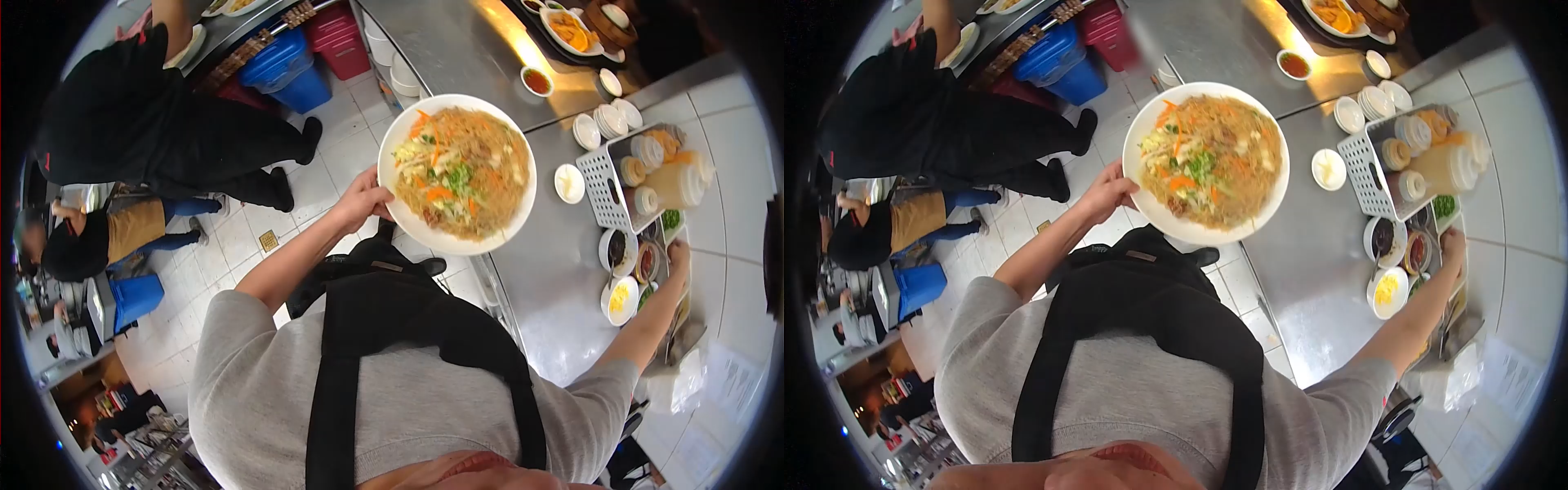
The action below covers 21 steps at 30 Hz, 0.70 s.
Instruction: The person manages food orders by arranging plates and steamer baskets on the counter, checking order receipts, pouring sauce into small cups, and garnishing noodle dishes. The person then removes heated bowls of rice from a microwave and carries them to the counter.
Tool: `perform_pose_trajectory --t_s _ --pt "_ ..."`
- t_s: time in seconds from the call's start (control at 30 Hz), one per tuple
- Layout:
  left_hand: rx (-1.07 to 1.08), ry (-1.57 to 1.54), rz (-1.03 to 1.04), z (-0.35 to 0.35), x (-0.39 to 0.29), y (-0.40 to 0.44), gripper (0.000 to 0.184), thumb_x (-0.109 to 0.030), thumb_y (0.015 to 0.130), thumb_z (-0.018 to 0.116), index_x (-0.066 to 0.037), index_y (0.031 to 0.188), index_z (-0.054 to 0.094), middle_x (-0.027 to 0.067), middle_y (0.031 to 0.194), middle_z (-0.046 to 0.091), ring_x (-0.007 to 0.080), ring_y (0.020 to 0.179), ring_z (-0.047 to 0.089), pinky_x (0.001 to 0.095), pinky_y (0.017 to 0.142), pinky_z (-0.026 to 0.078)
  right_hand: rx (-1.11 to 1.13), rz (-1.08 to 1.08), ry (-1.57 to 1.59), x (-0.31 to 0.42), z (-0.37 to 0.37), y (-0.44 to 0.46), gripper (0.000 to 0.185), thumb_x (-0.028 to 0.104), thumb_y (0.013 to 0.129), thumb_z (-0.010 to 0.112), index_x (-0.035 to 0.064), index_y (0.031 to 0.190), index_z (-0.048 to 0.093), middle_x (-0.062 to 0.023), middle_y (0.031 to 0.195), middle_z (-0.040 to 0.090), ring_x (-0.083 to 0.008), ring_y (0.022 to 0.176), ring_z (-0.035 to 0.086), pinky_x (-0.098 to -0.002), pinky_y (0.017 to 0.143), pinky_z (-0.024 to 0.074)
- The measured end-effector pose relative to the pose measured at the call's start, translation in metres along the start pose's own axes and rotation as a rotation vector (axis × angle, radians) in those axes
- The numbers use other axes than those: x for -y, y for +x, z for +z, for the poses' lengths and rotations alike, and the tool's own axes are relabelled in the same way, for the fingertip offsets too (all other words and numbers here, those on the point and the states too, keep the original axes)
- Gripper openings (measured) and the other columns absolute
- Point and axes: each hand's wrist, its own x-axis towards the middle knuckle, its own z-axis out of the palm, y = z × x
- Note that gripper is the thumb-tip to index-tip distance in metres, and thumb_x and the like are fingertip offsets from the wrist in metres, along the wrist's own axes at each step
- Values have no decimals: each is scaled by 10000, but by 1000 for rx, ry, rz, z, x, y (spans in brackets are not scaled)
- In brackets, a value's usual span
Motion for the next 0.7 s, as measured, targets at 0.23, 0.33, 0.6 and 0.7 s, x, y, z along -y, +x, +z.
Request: perform_pose_trajectory --t_s 0.23,0.33,0.6,0.7 --pt "-152 -127 125 -29 -28 30 476 -45 693 491 -4 1158 401 108 982 591 186 748 639 317 618 559 -168 222 1182 -48 -64 -6 266 28 805 589 -64 1050 539 -132 955 587 -195 885 584 -227 773 512" --pt "-153 -132 127 -36 -38 58 464 -38 696 482 1 1152 406 118 1000 586 200 771 637 324 628 559 -286 37 1152 11 -128 -68 235 36 819 577 -27 1044 557 -111 979 582 -187 929 568 -250 829 498" --pt "6 -119 100 -111 -83 178 505 -36 684 506 -18 1175 388 133 962 607 228 722 649 344 595 563 150 -353 865 411 -49 -184 204 54 755 585 1 951 587 -82 832 619 -137 701 592 -254 658 497" --pt "75 -120 66 -136 -96 224 518 -10 713 470 6 1204 307 171 926 587 240 672 642 302 533 561 335 -424 974 536 23 -176 205 52 757 613 -16 948 584 -100 864 632 -155 717 615 -257 659 510"
